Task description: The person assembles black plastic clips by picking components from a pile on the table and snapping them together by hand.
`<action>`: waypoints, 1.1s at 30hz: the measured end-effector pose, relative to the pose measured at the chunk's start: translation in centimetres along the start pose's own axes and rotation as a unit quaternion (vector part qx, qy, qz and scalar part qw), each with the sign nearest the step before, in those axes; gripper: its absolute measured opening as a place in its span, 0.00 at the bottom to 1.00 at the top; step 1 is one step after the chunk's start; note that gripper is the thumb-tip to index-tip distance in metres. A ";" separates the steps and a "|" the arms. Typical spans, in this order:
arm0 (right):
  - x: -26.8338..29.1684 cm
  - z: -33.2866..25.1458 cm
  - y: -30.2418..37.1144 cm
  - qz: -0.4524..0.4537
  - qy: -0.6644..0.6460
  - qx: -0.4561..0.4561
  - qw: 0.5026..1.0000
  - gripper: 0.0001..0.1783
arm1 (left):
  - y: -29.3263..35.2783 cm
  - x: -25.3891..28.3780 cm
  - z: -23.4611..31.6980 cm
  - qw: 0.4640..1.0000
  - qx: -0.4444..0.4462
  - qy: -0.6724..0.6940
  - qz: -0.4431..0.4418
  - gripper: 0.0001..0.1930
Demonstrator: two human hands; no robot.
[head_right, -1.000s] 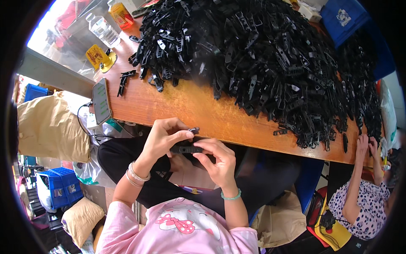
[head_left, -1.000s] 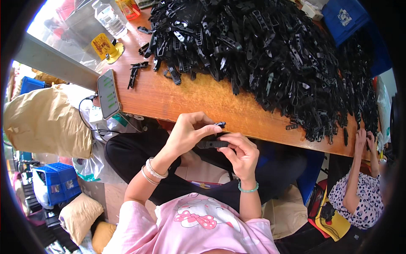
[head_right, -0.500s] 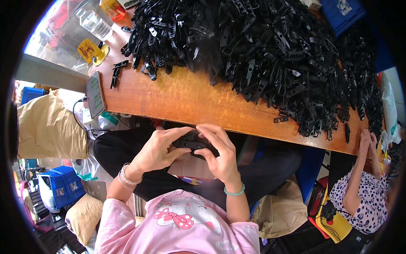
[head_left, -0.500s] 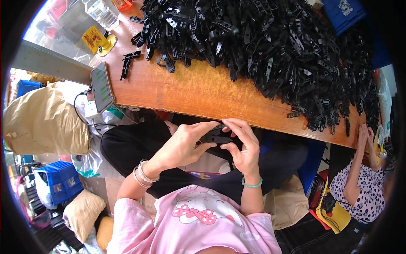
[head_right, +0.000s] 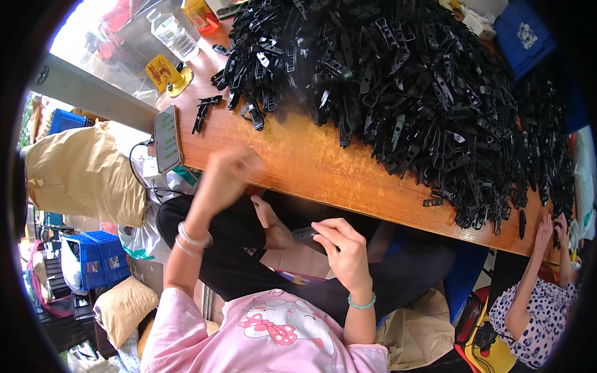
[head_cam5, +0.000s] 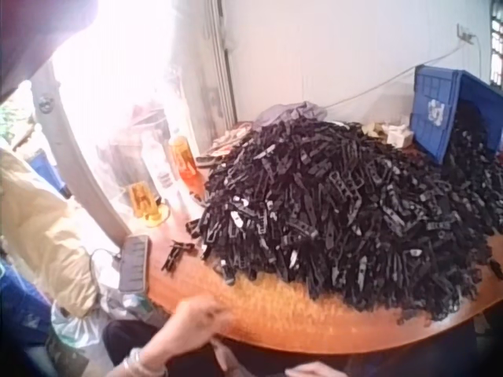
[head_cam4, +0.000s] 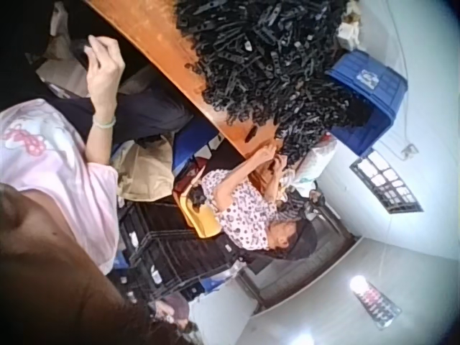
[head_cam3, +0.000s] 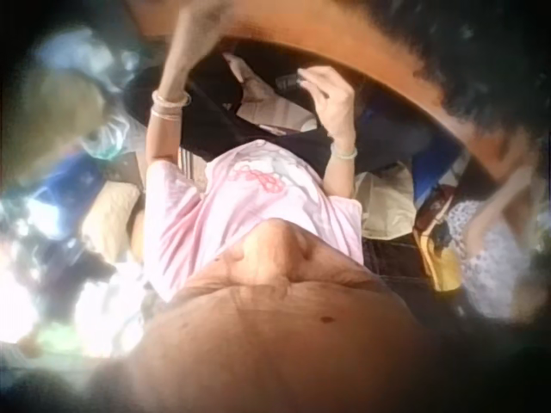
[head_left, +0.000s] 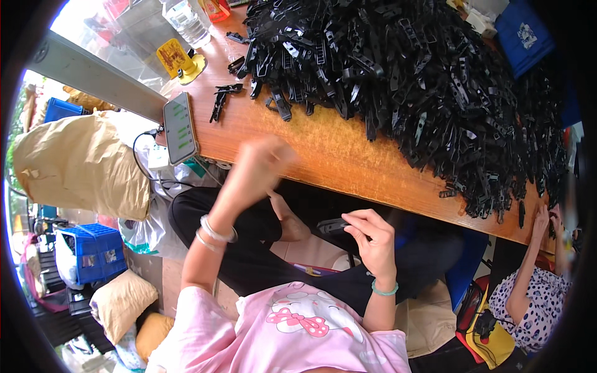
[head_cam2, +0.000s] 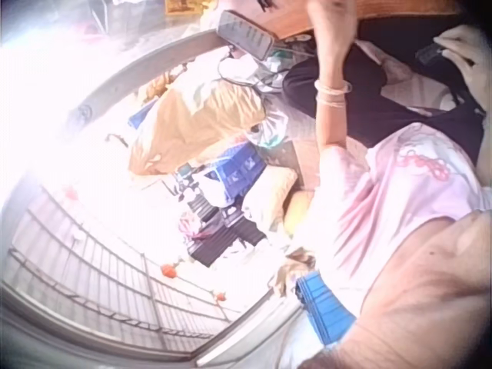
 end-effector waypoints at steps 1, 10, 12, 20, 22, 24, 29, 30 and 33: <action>-0.1 -0.3 0.1 0.011 0.002 0.015 1.000 0.11 | -0.3 3.8 -2.7 0.988 -0.024 -0.097 0.116 0.02; 0.5 2.3 0.9 0.027 -0.037 -0.065 0.997 0.09 | -4.1 10.7 -10.1 0.913 -0.012 -0.357 0.194 0.11; 0.3 2.4 1.1 0.021 -0.033 -0.068 0.997 0.08 | -4.7 10.2 -11.2 0.922 -0.004 -0.356 0.154 0.11; 1.7 4.0 1.3 0.045 -0.058 -0.103 0.992 0.08 | -5.2 5.6 -5.4 0.939 -0.071 -0.331 0.063 0.12; 1.9 4.0 1.2 0.046 -0.059 -0.104 0.992 0.08 | -5.7 3.4 -3.7 0.965 -0.124 -0.228 0.043 0.09; 2.1 3.7 1.3 0.045 -0.064 -0.078 0.994 0.08 | -6.0 2.7 -3.1 0.969 -0.126 -0.207 0.042 0.09; 4.6 4.3 1.7 0.106 -0.075 -0.085 0.988 0.07 | -6.3 1.9 -2.2 0.961 -0.160 -0.225 -0.003 0.05; 6.5 4.8 2.1 0.154 -0.075 -0.098 0.980 0.06 | -6.2 1.9 -3.0 0.964 -0.131 -0.226 -0.040 0.05; 13.0 6.4 4.1 0.377 -0.004 -0.113 0.919 0.08 | -6.2 1.1 -4.1 0.981 -0.034 -0.146 -0.127 0.07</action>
Point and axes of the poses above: each hand's wrist, its own y-axis away from the middle knuckle, its own x-axis out of the back of the hand, z = x × y, the point moved 10 cm from there along -y, towards the middle knuckle, and after that the axes turned 13 degrees about -x, right-handed, at the moved point
